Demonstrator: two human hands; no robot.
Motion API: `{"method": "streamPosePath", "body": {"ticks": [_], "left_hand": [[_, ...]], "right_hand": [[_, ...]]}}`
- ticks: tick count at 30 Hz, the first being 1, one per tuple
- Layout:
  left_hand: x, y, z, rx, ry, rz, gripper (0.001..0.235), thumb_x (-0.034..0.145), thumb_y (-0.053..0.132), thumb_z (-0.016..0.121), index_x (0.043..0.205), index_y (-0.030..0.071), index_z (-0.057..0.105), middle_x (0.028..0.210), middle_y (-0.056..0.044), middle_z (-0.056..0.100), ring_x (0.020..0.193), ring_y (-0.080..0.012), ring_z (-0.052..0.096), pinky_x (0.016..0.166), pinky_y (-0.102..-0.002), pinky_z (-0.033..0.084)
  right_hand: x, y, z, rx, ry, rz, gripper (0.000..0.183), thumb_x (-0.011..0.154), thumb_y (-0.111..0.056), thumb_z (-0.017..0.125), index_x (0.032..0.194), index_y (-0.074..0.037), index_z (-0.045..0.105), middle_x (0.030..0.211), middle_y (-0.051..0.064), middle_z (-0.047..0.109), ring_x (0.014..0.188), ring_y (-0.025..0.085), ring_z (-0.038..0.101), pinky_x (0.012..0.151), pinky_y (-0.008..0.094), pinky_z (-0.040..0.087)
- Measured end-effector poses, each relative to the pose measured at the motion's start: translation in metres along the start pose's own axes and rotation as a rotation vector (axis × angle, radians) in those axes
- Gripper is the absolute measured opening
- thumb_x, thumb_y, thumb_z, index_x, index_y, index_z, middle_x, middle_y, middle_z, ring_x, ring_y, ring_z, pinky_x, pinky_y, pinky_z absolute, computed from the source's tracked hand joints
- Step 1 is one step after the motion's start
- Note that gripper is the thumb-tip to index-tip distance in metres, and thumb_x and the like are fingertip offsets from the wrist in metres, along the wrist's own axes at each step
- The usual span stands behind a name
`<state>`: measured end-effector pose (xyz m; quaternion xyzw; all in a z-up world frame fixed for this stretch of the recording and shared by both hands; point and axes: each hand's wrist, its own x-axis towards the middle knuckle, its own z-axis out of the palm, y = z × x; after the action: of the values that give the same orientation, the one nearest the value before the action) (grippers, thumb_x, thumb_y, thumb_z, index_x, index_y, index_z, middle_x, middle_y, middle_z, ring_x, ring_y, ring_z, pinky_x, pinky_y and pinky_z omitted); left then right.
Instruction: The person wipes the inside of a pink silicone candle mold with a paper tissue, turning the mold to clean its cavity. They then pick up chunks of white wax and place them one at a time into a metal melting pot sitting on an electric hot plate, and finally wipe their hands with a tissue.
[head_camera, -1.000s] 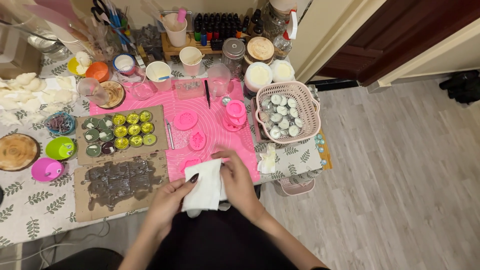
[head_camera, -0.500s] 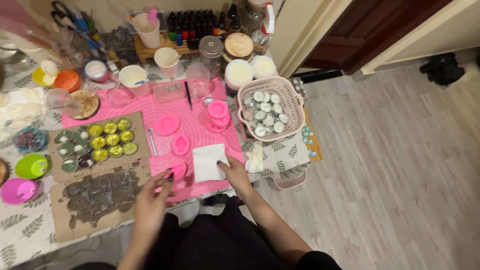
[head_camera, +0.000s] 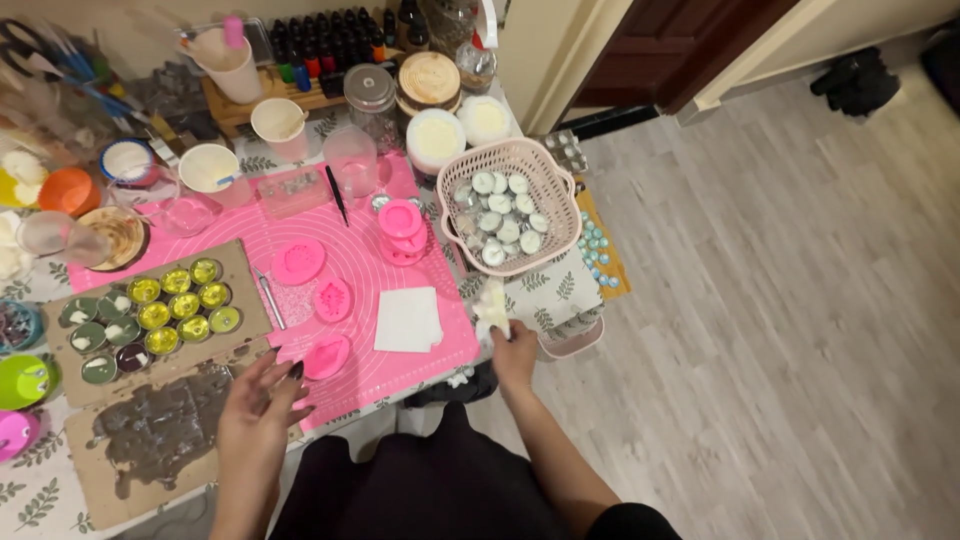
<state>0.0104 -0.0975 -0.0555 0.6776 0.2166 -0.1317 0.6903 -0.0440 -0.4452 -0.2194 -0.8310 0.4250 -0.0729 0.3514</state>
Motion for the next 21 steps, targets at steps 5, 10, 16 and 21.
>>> {"method": "streamPosePath", "body": {"ticks": [5, 10, 16, 21], "left_hand": [[0.004, 0.014, 0.001, 0.045, -0.067, 0.06, 0.057, 0.093, 0.009, 0.061, 0.148, 0.001, 0.048, 0.137, -0.015, 0.063, 0.101, -0.0205, 0.066, 0.081, -0.036, 0.057], [0.032, -0.028, -0.057, 0.026, -0.092, 0.038, 0.055, 0.098, 0.011, 0.06, 0.15, 0.0, 0.048, 0.142, -0.012, 0.063, 0.104, -0.0177, 0.066, 0.086, -0.034, 0.056], [0.073, -0.101, -0.211, 0.088, -0.105, -0.046, 0.057, 0.102, 0.024, 0.05, 0.156, 0.01, 0.038, 0.152, -0.005, 0.05, 0.119, -0.0176, 0.055, 0.096, -0.036, 0.046], [0.106, -0.055, -0.198, 0.13, -0.074, -0.12, 0.059, 0.105, 0.036, 0.041, 0.16, 0.018, 0.03, 0.16, 0.001, 0.039, 0.132, -0.0175, 0.046, 0.105, -0.037, 0.038]], "right_hand": [[-0.026, 0.048, -0.059, 0.621, -0.433, 0.308, 0.032, 0.085, -0.017, 0.071, 0.111, 0.002, 0.072, 0.086, 0.01, 0.071, 0.072, 0.019, 0.065, 0.067, 0.033, 0.052], [-0.049, 0.133, -0.062, 0.613, -0.731, 0.793, 0.028, 0.083, -0.005, 0.075, 0.11, 0.003, 0.072, 0.089, 0.017, 0.074, 0.069, 0.025, 0.073, 0.065, 0.035, 0.062], [-0.031, 0.198, 0.033, 0.349, -0.58, 0.96, 0.029, 0.083, 0.001, 0.067, 0.106, 0.019, 0.066, 0.097, 0.032, 0.074, 0.07, 0.042, 0.077, 0.056, 0.047, 0.065], [-0.024, 0.155, 0.064, 0.563, -0.601, 1.04, 0.063, 0.094, -0.024, 0.07, 0.143, 0.001, 0.041, 0.145, 0.028, 0.048, 0.101, 0.051, 0.072, 0.079, 0.055, 0.064]]}}
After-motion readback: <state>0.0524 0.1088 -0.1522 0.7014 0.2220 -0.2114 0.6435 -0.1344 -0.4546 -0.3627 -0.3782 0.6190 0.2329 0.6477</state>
